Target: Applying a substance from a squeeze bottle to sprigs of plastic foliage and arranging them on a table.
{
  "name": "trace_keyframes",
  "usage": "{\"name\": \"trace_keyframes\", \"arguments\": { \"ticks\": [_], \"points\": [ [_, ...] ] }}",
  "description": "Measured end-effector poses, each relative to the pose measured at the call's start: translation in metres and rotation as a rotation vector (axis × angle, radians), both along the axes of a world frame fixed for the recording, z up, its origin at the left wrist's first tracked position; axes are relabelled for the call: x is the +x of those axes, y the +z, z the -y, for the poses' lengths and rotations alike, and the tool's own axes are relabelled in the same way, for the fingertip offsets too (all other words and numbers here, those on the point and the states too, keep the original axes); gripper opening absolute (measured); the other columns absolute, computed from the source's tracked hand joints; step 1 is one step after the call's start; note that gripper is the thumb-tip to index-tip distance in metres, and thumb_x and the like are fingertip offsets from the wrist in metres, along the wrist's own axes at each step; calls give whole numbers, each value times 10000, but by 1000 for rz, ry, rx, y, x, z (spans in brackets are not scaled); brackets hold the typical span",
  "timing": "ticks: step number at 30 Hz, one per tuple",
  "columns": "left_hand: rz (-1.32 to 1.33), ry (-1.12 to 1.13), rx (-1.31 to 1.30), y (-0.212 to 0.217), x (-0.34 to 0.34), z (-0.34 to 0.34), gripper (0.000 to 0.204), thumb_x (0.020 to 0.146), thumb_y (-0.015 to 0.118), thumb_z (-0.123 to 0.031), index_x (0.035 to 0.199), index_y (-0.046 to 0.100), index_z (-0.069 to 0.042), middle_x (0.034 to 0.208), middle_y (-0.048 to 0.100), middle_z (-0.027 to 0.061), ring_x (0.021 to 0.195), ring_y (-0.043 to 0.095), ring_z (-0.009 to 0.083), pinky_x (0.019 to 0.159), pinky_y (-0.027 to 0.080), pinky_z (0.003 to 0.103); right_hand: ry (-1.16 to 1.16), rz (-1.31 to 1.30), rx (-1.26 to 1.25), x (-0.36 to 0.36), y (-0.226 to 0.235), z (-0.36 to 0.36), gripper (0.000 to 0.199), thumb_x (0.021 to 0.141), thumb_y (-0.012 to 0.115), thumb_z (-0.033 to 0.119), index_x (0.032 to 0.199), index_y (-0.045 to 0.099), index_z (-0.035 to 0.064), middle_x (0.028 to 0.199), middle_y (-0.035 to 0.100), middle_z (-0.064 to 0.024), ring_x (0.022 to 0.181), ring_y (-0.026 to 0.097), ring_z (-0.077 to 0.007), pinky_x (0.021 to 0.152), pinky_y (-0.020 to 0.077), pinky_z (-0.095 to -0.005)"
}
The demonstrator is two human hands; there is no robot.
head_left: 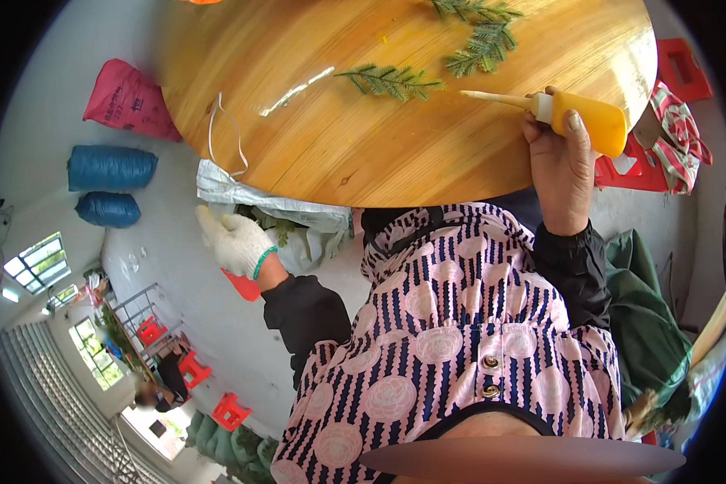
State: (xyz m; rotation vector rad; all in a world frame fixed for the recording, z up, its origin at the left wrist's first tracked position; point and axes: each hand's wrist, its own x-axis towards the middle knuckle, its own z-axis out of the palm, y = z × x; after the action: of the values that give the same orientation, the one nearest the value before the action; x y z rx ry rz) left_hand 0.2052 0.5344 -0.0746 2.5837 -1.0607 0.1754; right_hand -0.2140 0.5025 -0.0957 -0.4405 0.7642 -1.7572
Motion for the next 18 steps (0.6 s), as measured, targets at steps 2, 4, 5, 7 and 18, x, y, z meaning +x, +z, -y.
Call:
{"name": "trace_keyframes", "arguments": {
  "ticks": [2, 4, 5, 7, 18],
  "points": [
    [297, -363, -343, 25, -34, 16, 454, 926, 568, -61, 1373, 607, 9, 1298, 677, 188, 1185, 623, 386, 1044, 470, 448, 7, 13, 4, 3, 0, 4, 346, 993, 691, 169, 1305, 587, 60, 1260, 651, -92, 1147, 641, -241, 901, 578, -413],
    [-95, -843, -526, 24, -67, 51, 453, 927, 613, 12, 1378, 599, 51, 1383, 640, 199, 1263, 619, 306, 1081, 458, 392, -5, 14, -6, 0, -1, 0, 342, 994, 691, 172, 1302, 589, 61, 1258, 653, -89, 1147, 641, -240, 905, 578, -413],
    [-79, -1018, -367, 33, -92, 72, 526, 881, 634, 67, 1404, 572, 62, 1434, 605, 197, 1249, 617, 317, 1066, 464, 392, -5, 0, -5, -4, -2, 1, 344, 994, 692, 175, 1302, 588, 60, 1256, 653, -85, 1140, 642, -238, 907, 576, -412],
    [11, -1192, -173, 35, -122, 104, 652, 860, 711, -69, 1489, 538, -78, 1342, 634, 211, 1184, 616, 370, 1042, 482, 432, 5, -7, -13, -1, -1, 4, 346, 994, 693, 179, 1301, 587, 59, 1253, 653, -81, 1133, 643, -236, 909, 574, -411],
    [-449, -737, -112, 32, -168, 94, 616, 899, 787, -151, 1431, 550, 48, 1234, 717, 193, 1037, 691, 178, 875, 544, 320, 25, 21, 22, 5, 5, 0, 370, 985, 712, 206, 1289, 584, 40, 1242, 657, -100, 1069, 657, -239, 894, 569, -385]
  ]
}}
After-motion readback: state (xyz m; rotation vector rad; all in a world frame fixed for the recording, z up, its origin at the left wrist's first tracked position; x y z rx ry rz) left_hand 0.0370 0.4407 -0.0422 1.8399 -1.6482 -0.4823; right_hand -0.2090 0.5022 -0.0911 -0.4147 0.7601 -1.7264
